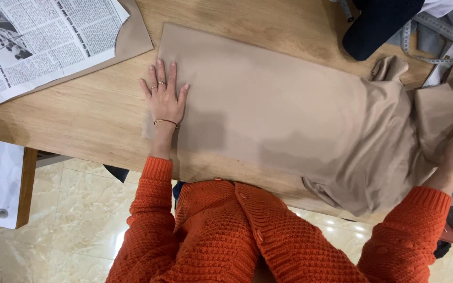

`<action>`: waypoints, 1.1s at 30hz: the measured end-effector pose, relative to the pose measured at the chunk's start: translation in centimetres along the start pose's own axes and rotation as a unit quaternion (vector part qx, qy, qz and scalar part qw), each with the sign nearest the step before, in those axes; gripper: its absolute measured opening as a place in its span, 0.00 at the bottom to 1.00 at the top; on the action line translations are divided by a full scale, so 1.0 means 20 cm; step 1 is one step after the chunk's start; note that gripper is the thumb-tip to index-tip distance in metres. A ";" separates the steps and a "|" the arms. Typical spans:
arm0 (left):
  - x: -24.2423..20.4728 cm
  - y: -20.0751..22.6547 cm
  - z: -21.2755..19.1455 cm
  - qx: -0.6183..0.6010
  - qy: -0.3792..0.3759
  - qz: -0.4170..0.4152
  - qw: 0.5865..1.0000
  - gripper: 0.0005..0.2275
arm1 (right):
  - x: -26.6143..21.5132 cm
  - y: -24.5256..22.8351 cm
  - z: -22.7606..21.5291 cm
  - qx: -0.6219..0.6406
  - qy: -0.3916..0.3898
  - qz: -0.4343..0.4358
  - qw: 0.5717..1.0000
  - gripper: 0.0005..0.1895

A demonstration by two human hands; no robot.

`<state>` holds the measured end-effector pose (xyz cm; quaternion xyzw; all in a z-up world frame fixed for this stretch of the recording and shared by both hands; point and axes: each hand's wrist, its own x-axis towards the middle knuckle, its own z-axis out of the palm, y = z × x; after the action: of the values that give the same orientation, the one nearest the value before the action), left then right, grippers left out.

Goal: The person cuts a piece of beige fabric using large shears on a wooden table. They then use a red pencil to mark lines on the fabric and a ruler to measure and draw straight lines. The person also handles a newspaper and a measuring tape during the process.

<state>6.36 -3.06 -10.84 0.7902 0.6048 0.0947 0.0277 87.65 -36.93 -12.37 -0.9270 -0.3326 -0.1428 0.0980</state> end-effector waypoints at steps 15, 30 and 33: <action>0.02 0.01 -0.08 -0.024 -0.094 -0.028 0.995 0.30 | -1.22 -0.82 -0.89 0.258 -0.037 0.050 0.964 0.13; -0.34 0.05 -0.02 -0.115 0.033 0.172 0.978 0.31 | -2.46 -1.81 -0.94 0.511 -0.254 0.239 0.785 0.11; -0.49 0.07 -0.02 -0.142 0.018 0.241 0.960 0.31 | -2.56 -1.80 -0.90 0.502 -0.235 0.257 0.791 0.12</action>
<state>5.13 -12.78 -11.32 0.8986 0.3771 0.1978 0.1052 23.07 -44.75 -9.21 -0.8036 -0.1195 0.2971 0.5016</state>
